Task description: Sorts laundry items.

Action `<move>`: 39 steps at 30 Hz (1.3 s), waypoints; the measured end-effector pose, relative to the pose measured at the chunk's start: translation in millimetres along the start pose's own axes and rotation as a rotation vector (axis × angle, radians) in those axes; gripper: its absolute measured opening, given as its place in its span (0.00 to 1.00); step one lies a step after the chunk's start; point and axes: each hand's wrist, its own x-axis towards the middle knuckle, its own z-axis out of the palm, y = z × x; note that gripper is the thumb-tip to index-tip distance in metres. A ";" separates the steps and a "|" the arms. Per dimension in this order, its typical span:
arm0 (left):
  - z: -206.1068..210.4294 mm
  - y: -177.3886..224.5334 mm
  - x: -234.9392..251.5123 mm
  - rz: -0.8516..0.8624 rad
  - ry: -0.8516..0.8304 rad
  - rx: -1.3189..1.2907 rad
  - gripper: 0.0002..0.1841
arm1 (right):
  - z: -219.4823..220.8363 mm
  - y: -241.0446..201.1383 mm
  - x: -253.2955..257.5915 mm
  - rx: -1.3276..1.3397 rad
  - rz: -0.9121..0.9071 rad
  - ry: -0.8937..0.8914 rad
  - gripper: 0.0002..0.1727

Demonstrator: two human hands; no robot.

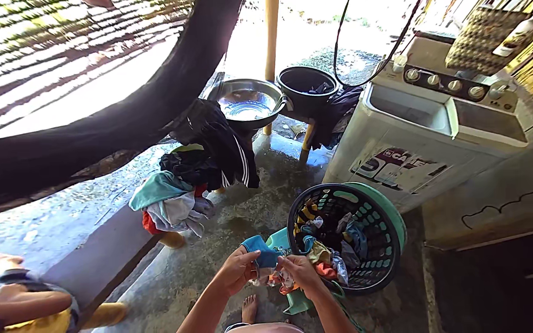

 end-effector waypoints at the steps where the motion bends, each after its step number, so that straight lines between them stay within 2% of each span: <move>1: 0.3 2.3 -2.9 0.015 -0.019 -0.010 0.11 | -0.9 5.0 0.6 0.010 0.015 -0.050 0.20; 3: 0.1 3.8 -5.6 0.033 -0.067 -0.007 0.14 | 1.8 15.3 1.6 0.143 -0.023 -0.126 0.17; 5: -3.4 -0.3 -3.3 0.049 -0.139 0.005 0.23 | 4.6 20.7 2.3 0.363 -0.078 -0.158 0.13; 7: -8.4 -6.1 1.4 0.076 -0.201 0.061 0.34 | 12.0 18.0 3.8 0.516 -0.123 -0.046 0.08; 8: -10.0 -8.8 3.6 0.095 -0.195 0.115 0.38 | 14.0 15.2 4.9 0.544 -0.130 0.024 0.08; 10: -10.8 -15.1 8.4 0.165 -0.083 0.239 0.43 | 14.4 10.5 6.5 0.538 -0.127 0.131 0.10; 14: -9.5 -31.3 20.3 0.286 0.230 0.216 0.36 | 15.0 1.8 4.1 0.511 -0.087 0.208 0.10; 17: -3.6 -39.6 19.6 0.358 0.368 0.179 0.30 | 17.6 -0.2 4.8 0.506 -0.089 0.241 0.09; 19: -5.5 -47.2 17.5 0.507 0.305 0.285 0.27 | 18.3 -2.0 5.0 0.488 -0.092 0.238 0.10; 20: -10.9 -52.0 17.8 0.603 0.231 0.430 0.26 | 18.4 -3.6 4.7 0.481 -0.093 0.233 0.10; 22: -20.1 -52.8 18.0 0.729 0.120 0.815 0.17 | 17.5 -7.7 3.4 0.462 -0.089 0.205 0.10; 24: -19.9 -48.9 16.9 0.775 0.133 1.013 0.10 | 14.2 -12.1 1.9 0.408 -0.090 0.160 0.09; 27: -23.6 -38.7 18.2 0.782 0.215 0.957 0.10 | 3.9 -18.6 -1.9 0.313 -0.092 0.079 0.04; 30: -25.4 -34.7 18.4 0.761 0.288 0.829 0.10 | -5.2 -22.4 -9.8 0.319 -0.093 0.024 0.09; 32: -29.1 -38.0 17.6 0.805 0.196 0.778 0.10 | -7.1 -24.8 -15.5 0.359 -0.097 -0.025 0.11; 34: -28.1 -42.2 15.0 0.820 0.061 0.803 0.14 | -7.2 -26.9 -19.8 0.391 -0.107 -0.056 0.12; 36: -24.7 -48.9 12.7 0.861 -0.033 0.848 0.15 | -5.9 -28.7 -23.1 0.420 -0.127 -0.073 0.12; 39: -20.5 -59.3 12.9 0.994 -0.037 0.959 0.20 | -4.2 -31.4 -28.2 0.464 -0.147 -0.115 0.13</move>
